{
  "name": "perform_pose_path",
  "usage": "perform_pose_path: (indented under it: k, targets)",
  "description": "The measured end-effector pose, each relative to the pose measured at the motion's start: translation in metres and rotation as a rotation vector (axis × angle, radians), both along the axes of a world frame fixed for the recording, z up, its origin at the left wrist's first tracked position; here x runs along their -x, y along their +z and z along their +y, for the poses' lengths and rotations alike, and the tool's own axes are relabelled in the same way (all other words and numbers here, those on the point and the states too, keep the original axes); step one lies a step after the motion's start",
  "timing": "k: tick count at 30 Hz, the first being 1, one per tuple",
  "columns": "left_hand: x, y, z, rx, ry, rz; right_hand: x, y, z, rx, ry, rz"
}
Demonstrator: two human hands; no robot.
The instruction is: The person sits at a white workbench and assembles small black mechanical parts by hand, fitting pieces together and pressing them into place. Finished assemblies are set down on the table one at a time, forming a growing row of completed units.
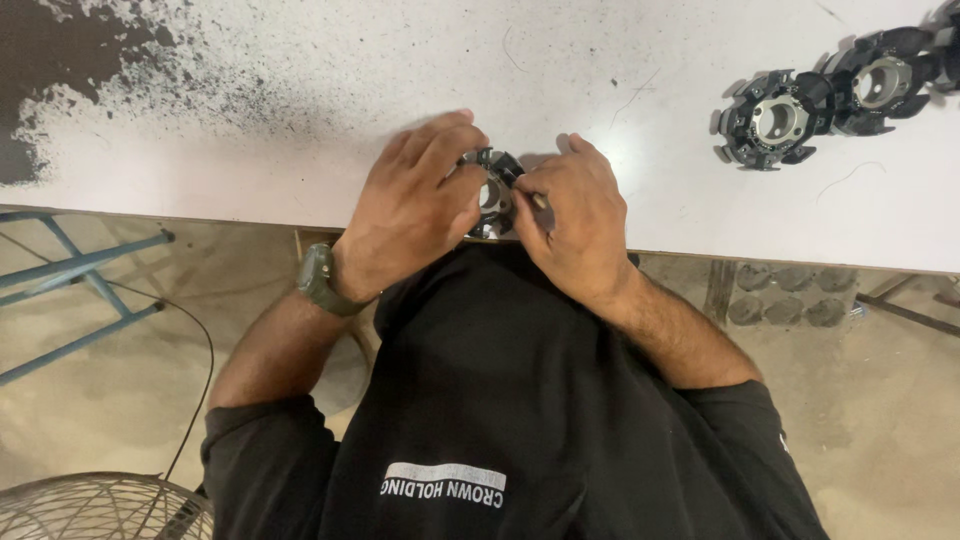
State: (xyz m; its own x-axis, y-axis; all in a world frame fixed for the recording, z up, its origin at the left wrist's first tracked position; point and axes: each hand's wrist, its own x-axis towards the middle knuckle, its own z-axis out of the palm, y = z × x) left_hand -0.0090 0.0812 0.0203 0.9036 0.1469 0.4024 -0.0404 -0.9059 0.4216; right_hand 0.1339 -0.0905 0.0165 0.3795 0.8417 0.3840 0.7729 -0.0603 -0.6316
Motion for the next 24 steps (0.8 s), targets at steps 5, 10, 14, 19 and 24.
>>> perform_pose_path:
  k: [5, 10, 14, 19, 24]
  targets:
    - [-0.004, 0.004, -0.01, 0.236, 0.052, 0.069, -0.001, -0.005, -0.002, -0.027, 0.007, -0.013]
    - [0.002, 0.004, -0.016, 0.366, 0.13, 0.027, 0.007, -0.01, -0.009, -0.105, 0.021, -0.025]
    - [0.006, -0.002, -0.019, 0.386, 0.145, 0.033, 0.01, -0.016, -0.008, -0.101, -0.001, -0.026]
    - [0.006, -0.005, -0.02, 0.4, 0.167, 0.038, 0.007, -0.014, -0.007, -0.068, 0.011, -0.077]
    - [0.009, -0.013, -0.025, 0.298, 0.19, -0.041, 0.007, -0.013, -0.008, -0.122, 0.045, -0.082]
